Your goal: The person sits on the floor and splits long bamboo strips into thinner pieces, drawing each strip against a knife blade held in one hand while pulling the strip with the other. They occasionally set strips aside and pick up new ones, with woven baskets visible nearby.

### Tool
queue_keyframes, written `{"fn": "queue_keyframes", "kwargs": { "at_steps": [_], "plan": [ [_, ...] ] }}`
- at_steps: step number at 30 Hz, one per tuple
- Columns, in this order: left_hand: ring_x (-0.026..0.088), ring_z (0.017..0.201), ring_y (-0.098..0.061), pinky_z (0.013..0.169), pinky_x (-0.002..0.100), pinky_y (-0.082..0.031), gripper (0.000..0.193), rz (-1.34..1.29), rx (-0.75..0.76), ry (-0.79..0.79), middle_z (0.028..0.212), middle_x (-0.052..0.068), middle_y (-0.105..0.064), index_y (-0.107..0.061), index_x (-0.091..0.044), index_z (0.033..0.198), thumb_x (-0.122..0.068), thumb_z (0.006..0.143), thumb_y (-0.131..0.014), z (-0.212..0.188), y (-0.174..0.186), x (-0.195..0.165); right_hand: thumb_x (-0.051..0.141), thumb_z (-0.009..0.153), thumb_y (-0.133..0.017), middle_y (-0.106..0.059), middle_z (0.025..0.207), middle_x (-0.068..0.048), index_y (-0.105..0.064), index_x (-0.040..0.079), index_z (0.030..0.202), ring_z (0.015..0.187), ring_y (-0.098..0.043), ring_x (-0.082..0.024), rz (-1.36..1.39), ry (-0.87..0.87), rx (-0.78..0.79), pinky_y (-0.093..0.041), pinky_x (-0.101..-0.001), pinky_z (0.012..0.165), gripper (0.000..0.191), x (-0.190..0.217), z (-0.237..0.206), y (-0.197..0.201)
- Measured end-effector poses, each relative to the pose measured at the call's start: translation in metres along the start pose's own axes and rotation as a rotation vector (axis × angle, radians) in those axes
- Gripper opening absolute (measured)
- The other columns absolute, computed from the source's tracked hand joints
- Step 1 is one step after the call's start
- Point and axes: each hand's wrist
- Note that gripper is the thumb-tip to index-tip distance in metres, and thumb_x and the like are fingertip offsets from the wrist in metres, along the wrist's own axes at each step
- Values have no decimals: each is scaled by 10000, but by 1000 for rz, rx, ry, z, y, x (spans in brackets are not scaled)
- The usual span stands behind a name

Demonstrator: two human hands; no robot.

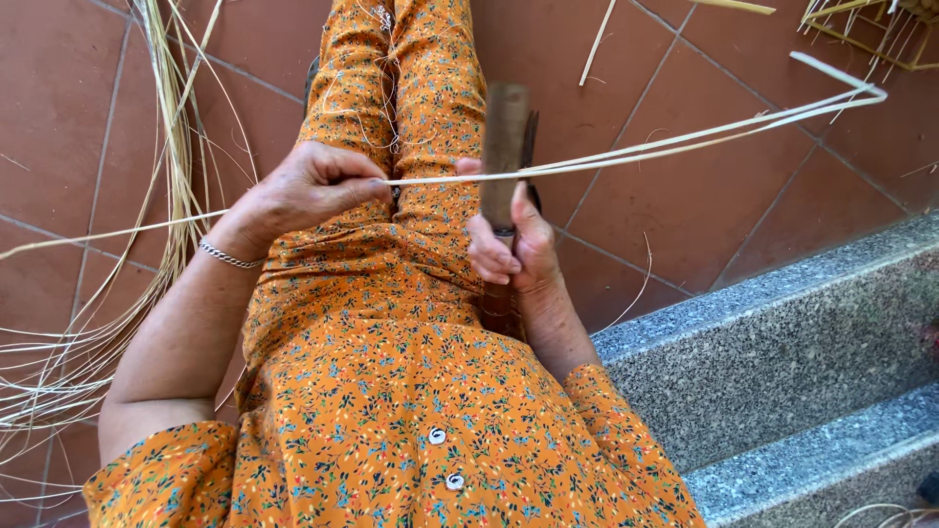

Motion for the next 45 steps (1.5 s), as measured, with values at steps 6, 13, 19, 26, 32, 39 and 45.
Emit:
{"fn": "queue_keyframes", "kwargs": {
  "at_steps": [6,13,19,26,32,39,45],
  "plan": [
    [31,698,-545,606,235,-454,224,-29,87,22,767,-22,-676,-802,-47,1005,-218,1035,-660,7,-10,-10,532,1129,-360,-391,592,2,-375,27,1585,414,-283,-49,-77,-42,-42,-316,-239,382,681,3,1,-14],
    [-2,695,-602,591,214,-513,231,19,104,-89,755,-58,-714,-769,-47,988,-239,1022,-645,11,-21,-24,491,1135,-397,-418,625,-10,-426,32,1549,430,-302,-46,-205,-107,-81,-313,-226,385,618,-8,4,-17],
    [60,591,-545,519,252,-458,240,-21,120,44,696,-14,-650,-771,-43,1011,-247,1028,-646,17,-25,-41,436,1191,-421,-452,593,-21,-463,17,1447,379,-319,-45,-85,-87,50,-322,-204,349,492,-9,8,-2],
    [92,643,-576,567,292,-481,122,334,-197,-101,733,39,-673,-755,-56,1031,-153,957,-764,-8,-11,-46,488,1125,-402,-425,598,-18,-374,66,1576,410,-308,-62,-55,-12,-24,-329,-243,375,618,5,0,-3],
    [95,669,-630,605,275,-507,72,295,-228,-221,763,55,-698,-742,-47,1005,-104,964,-758,-10,-15,-27,518,1123,-388,-416,590,-16,-343,-2,1604,411,-297,-66,-130,-49,11,-335,-249,399,709,6,0,-12],
    [94,728,-678,647,268,-535,101,269,-191,-243,814,49,-726,-736,-44,1005,-130,957,-760,-7,-17,-27,470,1138,-398,-430,602,-34,-372,10,1560,419,-311,-68,-111,-27,-26,-337,-250,393,625,-4,1,-6],
    [90,686,-667,616,268,-529,129,252,-153,-168,760,47,-723,-744,-48,994,-167,948,-764,-6,-20,-35,505,1112,-423,-451,586,-30,-366,21,1569,399,-319,-72,-115,-39,37,-337,-262,382,668,-2,5,-13]
  ]
}}
Point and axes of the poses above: each hand's wrist, its own z-axis towards the middle knuckle, its own y-axis out of the back of the hand, x = y × z
